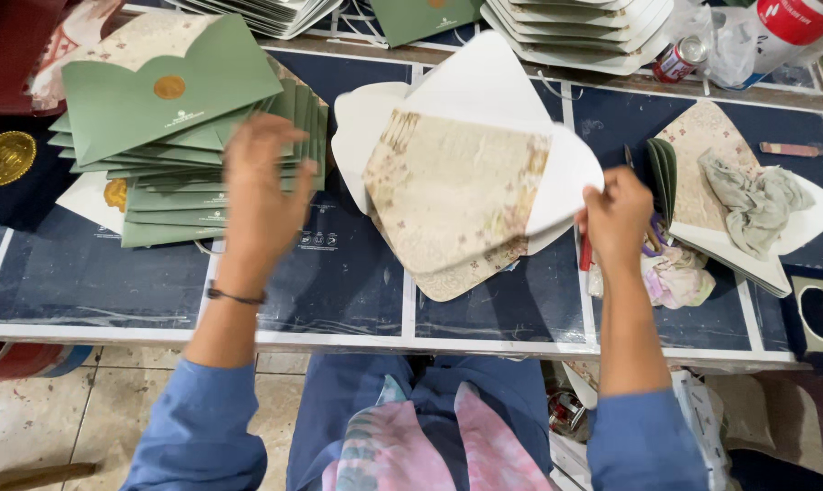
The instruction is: The person folds patterned paper inserts into green envelopes and stacks them on the table. They then use a red tool to press the folds of a stack of white paper inserts and later use a white tool to smooth the edges.
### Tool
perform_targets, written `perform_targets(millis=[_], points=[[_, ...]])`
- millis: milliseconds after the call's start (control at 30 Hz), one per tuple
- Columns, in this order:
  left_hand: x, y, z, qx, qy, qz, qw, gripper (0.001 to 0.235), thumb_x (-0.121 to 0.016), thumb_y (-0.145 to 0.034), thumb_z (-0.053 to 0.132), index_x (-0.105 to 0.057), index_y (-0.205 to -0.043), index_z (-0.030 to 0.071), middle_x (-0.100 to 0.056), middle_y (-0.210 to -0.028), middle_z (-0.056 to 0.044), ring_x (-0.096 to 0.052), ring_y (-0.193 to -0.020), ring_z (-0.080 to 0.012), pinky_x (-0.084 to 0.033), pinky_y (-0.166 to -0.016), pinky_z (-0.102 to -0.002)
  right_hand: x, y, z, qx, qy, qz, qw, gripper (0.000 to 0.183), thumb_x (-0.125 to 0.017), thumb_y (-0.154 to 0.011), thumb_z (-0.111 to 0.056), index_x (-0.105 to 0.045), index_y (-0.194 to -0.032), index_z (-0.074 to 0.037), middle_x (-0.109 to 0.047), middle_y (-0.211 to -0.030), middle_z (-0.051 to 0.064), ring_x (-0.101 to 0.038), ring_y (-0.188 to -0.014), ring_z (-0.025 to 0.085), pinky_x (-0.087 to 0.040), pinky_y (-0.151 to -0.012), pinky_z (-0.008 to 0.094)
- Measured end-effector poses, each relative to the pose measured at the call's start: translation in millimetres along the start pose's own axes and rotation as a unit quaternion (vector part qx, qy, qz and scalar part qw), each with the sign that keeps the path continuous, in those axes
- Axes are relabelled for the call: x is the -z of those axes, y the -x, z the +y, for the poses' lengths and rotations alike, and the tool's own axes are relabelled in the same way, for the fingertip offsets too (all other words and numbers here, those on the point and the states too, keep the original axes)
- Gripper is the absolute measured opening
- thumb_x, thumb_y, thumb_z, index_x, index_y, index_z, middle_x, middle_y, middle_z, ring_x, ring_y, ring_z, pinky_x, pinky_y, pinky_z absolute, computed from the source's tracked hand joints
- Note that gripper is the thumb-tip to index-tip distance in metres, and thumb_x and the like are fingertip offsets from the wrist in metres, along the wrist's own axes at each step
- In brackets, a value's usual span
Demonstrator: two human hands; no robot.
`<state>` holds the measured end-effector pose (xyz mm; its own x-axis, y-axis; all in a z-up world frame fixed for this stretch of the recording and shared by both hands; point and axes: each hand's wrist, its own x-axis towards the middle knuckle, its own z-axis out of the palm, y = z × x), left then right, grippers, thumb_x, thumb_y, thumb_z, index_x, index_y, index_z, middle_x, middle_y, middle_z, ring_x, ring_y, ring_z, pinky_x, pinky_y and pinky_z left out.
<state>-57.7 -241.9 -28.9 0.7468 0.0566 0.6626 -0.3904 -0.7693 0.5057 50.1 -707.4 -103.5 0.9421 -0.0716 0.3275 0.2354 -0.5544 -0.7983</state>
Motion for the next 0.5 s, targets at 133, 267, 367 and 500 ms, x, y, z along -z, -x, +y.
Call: perform_targets(millis=[133, 267, 367, 500], points=[[-49, 24, 31, -0.002, 0.021, -0.126, 0.992, 0.048, -0.071, -0.086, -0.001, -0.059, -0.131, -0.012, -0.049, -0.141, -0.031, -0.05, -0.13, -0.0603, -0.045, -0.108, -0.064, 21, 84, -9, -0.075, -0.107, -0.016, 0.991, 0.008, -0.063, -0.097, 0.003, -0.061, -0.105, 0.003, -0.058, -0.056, 0.014, -0.055, -0.039, 0.018, -0.042, -0.04, 0.029], [-104, 73, 15, 0.013, -0.126, -0.21, 0.97, 0.077, -0.079, -0.087, 0.03, -0.049, -0.151, -0.001, -0.046, -0.152, -0.026, -0.044, -0.144, -0.0487, -0.026, -0.122, -0.063, 25, 158, 0, -0.156, -0.2, 0.004, 0.967, 0.008, -0.064, -0.097, 0.005, -0.062, -0.104, 0.005, -0.06, -0.065, 0.012, -0.057, -0.043, 0.017, -0.044, -0.033, 0.028], [-119, 99, 11, 0.062, -0.176, -0.236, 0.954, 0.086, -0.081, -0.085, 0.039, -0.046, -0.154, 0.001, -0.048, -0.146, -0.022, -0.05, -0.138, -0.042, -0.026, -0.122, -0.061, 32, 180, 11, -0.176, -0.047, -0.017, 0.983, 0.015, -0.073, -0.094, -0.006, -0.067, -0.106, 0.001, -0.067, -0.067, 0.011, -0.065, -0.052, 0.022, -0.047, -0.041, 0.033], [-109, 92, 17, 0.156, -0.134, -0.233, 0.951, 0.086, -0.087, -0.082, 0.042, -0.053, -0.15, 0.002, -0.042, -0.143, -0.015, -0.054, -0.123, -0.0369, -0.045, -0.108, -0.053, 34, 165, -59, 0.082, 0.221, 0.059, 0.97, 0.048, -0.084, -0.086, 0.005, -0.066, -0.131, 0.004, -0.058, -0.115, 0.017, -0.065, -0.104, 0.038, -0.058, -0.082, 0.045]])
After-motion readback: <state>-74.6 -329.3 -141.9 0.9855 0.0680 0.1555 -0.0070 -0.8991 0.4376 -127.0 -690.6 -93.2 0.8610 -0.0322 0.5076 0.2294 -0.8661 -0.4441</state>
